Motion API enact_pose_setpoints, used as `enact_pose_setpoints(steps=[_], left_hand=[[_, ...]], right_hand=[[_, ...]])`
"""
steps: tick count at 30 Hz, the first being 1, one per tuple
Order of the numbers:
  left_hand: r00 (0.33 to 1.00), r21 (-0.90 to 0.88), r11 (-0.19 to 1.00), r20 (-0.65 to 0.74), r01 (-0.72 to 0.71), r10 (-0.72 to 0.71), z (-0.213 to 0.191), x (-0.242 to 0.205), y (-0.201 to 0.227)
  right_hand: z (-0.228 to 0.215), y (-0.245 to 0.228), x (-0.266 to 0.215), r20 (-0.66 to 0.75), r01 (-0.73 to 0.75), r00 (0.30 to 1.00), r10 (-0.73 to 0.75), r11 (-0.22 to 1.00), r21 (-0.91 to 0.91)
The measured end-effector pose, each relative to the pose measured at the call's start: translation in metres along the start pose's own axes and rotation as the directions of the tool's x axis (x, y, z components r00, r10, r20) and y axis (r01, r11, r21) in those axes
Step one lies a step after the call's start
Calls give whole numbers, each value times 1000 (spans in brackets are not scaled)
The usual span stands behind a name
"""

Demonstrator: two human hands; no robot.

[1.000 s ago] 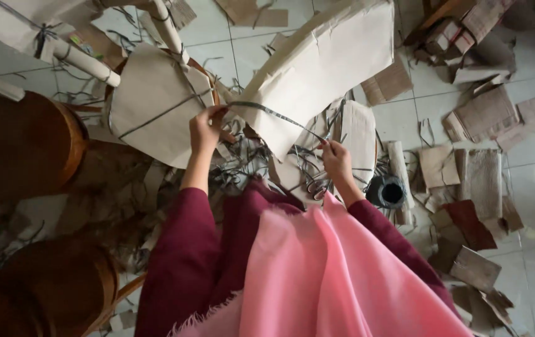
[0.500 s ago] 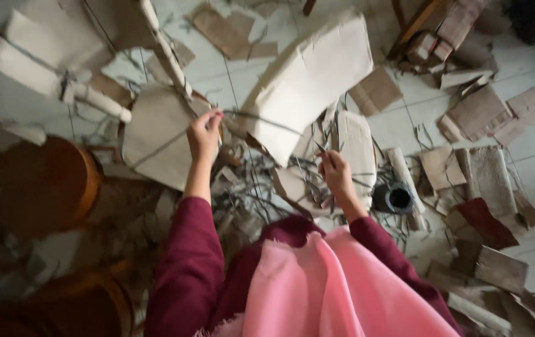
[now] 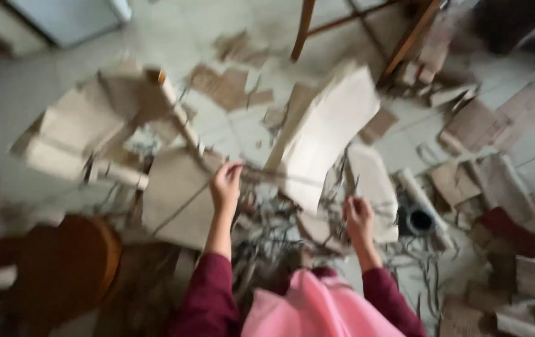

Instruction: Wrapping wooden chairs with cardboard and securing them with plastic ties for protection during transport.

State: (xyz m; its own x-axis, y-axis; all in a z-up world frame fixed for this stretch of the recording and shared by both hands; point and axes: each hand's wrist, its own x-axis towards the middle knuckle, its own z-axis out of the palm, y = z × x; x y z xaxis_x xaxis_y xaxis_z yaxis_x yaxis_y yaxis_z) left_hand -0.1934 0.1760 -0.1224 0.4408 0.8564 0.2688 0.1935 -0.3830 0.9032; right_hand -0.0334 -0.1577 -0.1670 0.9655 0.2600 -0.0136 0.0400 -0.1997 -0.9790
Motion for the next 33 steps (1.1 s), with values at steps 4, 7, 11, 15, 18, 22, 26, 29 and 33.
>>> enact_pose_setpoints(steps=[4,7,11,15,18,22,26,29,33], left_hand=[[998,18,1000,-65,19,-18,19,24,2],[997,75,995,-52,64,-61,29,20,-10],[1000,-51,999,27,15,-14,67,43,-50],[979,114,989,192,-91,68,106,6,-96],[976,73,997,217,6,-22,115,-4,-61],[799,-397,723,480,566,-362,121,9,-77],[717,-500,523,573,690,-397,129,-13,-137],[864,-396,811,438,432,-247,113,-25,-132],[881,-236,892,381,385,-279,89,-22,-81]], right_hand=[[7,13,41,0,10,1000,-10,1000,3],[2,21,52,23,-69,997,71,997,-44],[18,29,109,150,-50,987,63,995,-88],[25,47,87,226,-173,953,202,974,-144],[30,78,86,185,-365,911,368,930,-55],[39,93,83,167,-348,916,364,930,-119],[47,98,89,135,-240,957,258,962,-131],[49,114,84,96,-206,972,216,973,-106],[51,118,78,52,-187,980,191,979,-79]])
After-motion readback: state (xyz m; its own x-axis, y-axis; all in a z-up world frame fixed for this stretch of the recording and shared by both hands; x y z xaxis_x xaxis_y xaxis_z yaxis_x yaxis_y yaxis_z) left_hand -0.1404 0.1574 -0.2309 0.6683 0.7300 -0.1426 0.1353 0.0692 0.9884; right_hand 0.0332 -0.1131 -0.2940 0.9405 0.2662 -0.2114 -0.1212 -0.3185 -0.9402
